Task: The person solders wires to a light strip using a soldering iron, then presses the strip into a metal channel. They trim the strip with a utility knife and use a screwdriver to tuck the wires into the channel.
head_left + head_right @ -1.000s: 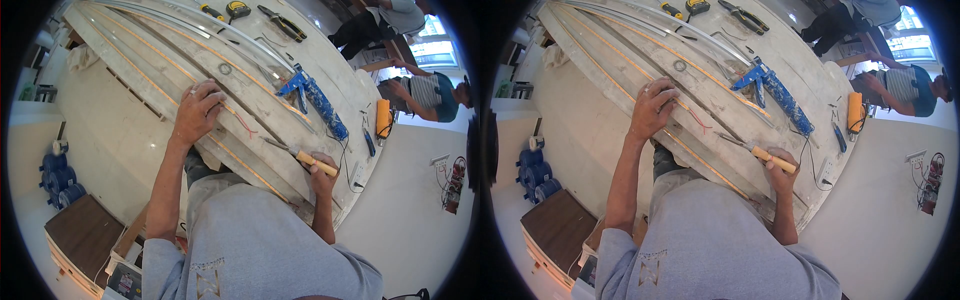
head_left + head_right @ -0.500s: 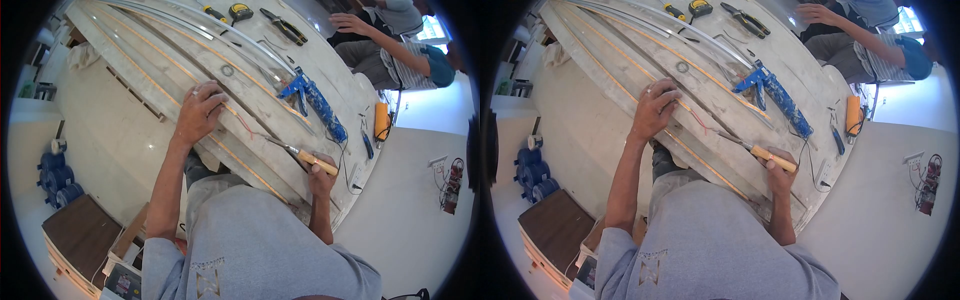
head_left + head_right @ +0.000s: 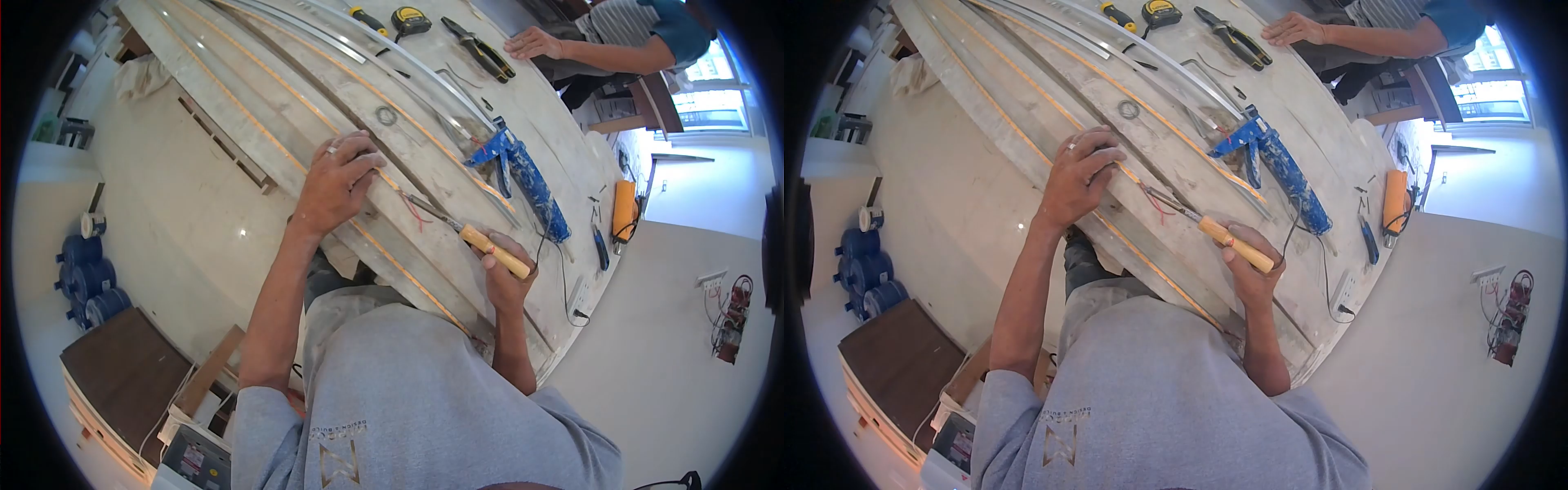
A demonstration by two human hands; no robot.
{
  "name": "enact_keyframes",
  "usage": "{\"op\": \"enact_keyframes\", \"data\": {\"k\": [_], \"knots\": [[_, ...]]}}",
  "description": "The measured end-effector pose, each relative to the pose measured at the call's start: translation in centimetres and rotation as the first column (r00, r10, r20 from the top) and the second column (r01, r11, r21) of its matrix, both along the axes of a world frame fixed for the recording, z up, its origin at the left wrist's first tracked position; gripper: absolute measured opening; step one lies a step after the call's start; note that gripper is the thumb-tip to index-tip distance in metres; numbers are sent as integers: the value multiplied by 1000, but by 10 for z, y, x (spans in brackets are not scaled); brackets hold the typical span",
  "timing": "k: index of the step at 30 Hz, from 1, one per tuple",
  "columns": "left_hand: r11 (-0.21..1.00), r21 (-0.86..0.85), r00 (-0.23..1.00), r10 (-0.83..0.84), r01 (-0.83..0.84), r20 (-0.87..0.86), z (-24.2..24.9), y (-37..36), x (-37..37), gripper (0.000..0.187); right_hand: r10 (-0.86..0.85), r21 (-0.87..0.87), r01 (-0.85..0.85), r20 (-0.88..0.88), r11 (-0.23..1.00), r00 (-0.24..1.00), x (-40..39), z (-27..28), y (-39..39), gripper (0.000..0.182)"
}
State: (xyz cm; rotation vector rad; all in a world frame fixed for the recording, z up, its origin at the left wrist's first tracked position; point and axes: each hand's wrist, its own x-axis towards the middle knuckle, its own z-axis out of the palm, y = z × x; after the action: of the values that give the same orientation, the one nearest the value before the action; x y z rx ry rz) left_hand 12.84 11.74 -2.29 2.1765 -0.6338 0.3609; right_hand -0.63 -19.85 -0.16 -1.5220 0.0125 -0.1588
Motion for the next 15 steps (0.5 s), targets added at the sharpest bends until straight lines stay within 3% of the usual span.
{"op": "enact_keyframes", "data": {"k": [15], "knots": [[1000,12,1000,5,-5,-6,-3,0,0,29,24,-34,-24,-21,999,999,1,0,-1,40]]}}
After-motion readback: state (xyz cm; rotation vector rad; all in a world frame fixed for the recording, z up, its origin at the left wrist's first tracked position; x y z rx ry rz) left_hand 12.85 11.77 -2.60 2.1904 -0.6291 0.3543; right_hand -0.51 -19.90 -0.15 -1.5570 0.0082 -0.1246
